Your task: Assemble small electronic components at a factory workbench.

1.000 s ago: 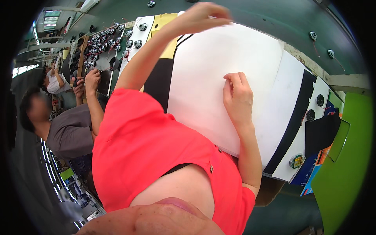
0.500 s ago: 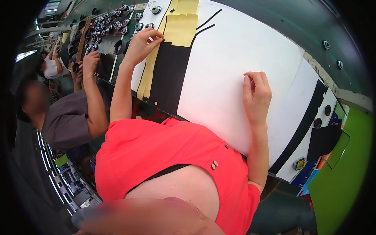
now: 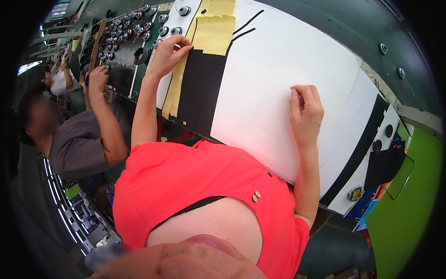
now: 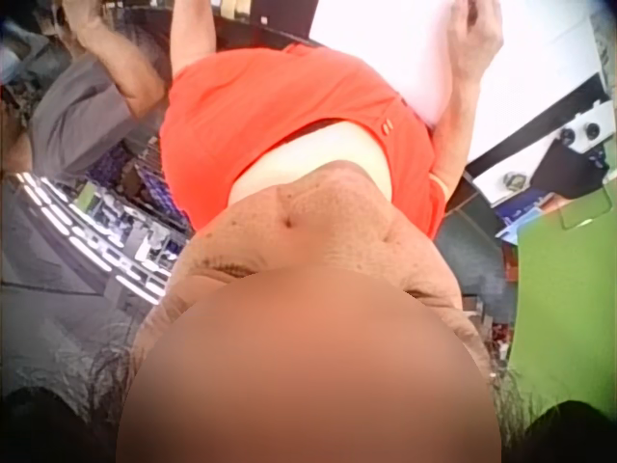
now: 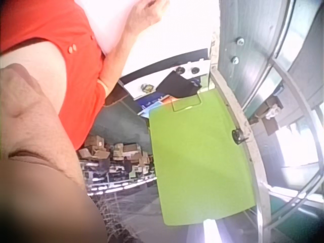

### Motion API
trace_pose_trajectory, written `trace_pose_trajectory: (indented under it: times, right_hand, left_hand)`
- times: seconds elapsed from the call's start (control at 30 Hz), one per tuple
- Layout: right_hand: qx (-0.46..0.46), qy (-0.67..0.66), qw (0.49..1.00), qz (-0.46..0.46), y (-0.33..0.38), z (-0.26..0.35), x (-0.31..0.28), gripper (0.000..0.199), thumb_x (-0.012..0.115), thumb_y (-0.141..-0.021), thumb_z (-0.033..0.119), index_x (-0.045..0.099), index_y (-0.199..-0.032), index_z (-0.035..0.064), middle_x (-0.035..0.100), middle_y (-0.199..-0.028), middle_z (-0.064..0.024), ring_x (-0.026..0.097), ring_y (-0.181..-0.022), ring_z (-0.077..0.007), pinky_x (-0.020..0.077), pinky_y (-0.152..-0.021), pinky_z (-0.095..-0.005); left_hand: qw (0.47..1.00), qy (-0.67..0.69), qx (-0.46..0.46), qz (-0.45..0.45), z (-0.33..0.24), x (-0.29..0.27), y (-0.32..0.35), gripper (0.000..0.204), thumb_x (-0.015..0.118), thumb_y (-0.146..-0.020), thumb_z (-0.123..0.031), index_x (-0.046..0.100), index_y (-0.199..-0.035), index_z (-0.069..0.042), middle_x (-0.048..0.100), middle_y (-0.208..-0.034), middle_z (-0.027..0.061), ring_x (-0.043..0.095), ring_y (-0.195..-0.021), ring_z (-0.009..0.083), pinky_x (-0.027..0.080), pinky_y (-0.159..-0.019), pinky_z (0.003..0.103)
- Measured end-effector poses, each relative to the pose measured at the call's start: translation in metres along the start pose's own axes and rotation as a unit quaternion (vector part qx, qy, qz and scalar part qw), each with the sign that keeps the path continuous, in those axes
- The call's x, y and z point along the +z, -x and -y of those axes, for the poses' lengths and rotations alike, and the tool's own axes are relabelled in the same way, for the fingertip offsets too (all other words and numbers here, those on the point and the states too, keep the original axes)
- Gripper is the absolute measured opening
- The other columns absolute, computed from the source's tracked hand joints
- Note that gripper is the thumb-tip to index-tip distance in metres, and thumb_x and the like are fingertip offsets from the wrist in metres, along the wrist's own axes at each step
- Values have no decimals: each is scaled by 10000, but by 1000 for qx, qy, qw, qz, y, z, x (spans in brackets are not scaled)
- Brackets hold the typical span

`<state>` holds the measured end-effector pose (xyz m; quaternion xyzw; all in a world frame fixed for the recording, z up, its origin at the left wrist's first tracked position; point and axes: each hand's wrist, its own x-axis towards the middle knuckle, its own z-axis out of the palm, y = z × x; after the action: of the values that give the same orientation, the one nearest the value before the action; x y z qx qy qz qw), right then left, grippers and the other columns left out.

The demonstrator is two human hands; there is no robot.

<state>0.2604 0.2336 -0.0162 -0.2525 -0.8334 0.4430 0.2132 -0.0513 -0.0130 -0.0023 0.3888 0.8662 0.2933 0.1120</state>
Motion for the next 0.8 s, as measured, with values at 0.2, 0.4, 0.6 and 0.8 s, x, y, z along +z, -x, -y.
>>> trace_pose_trajectory:
  times: [0.2,0.4,0.6,0.8]
  right_hand:
    - [-16,-3,1000,-7,-1,-1,0,48,603,-963,1,650,-971,-4,599,-886,-54,549,-695,-124,452,-630,-265]
    - [-27,-7,999,-19,0,-3,-3,43,623,-927,-20,649,-958,-5,601,-867,-83,577,-675,-173,471,-614,-298]
    - [-33,29,999,-27,-4,-10,1,43,622,-909,60,652,-922,33,624,-899,-126,634,-775,-313,512,-702,-415]
    - [-35,9,998,-48,-1,-14,0,28,628,-886,61,644,-892,39,610,-896,-126,635,-808,-334,518,-721,-429]
  left_hand:
    - [999,28,-6,-16,8,2,2,121,692,-938,-101,688,-975,15,711,-890,88,679,-790,165,548,-728,295]
    - [996,58,-47,-42,8,-6,2,137,705,-945,-125,700,-997,2,717,-892,41,673,-810,111,532,-734,254]
    - [993,120,3,-3,-63,21,-43,147,710,-958,-134,714,-1031,-6,702,-921,-4,628,-813,47,494,-721,204]
    - [939,153,291,99,-179,125,-151,159,677,-968,-149,708,-1020,-2,703,-874,13,654,-825,78,498,-692,230]
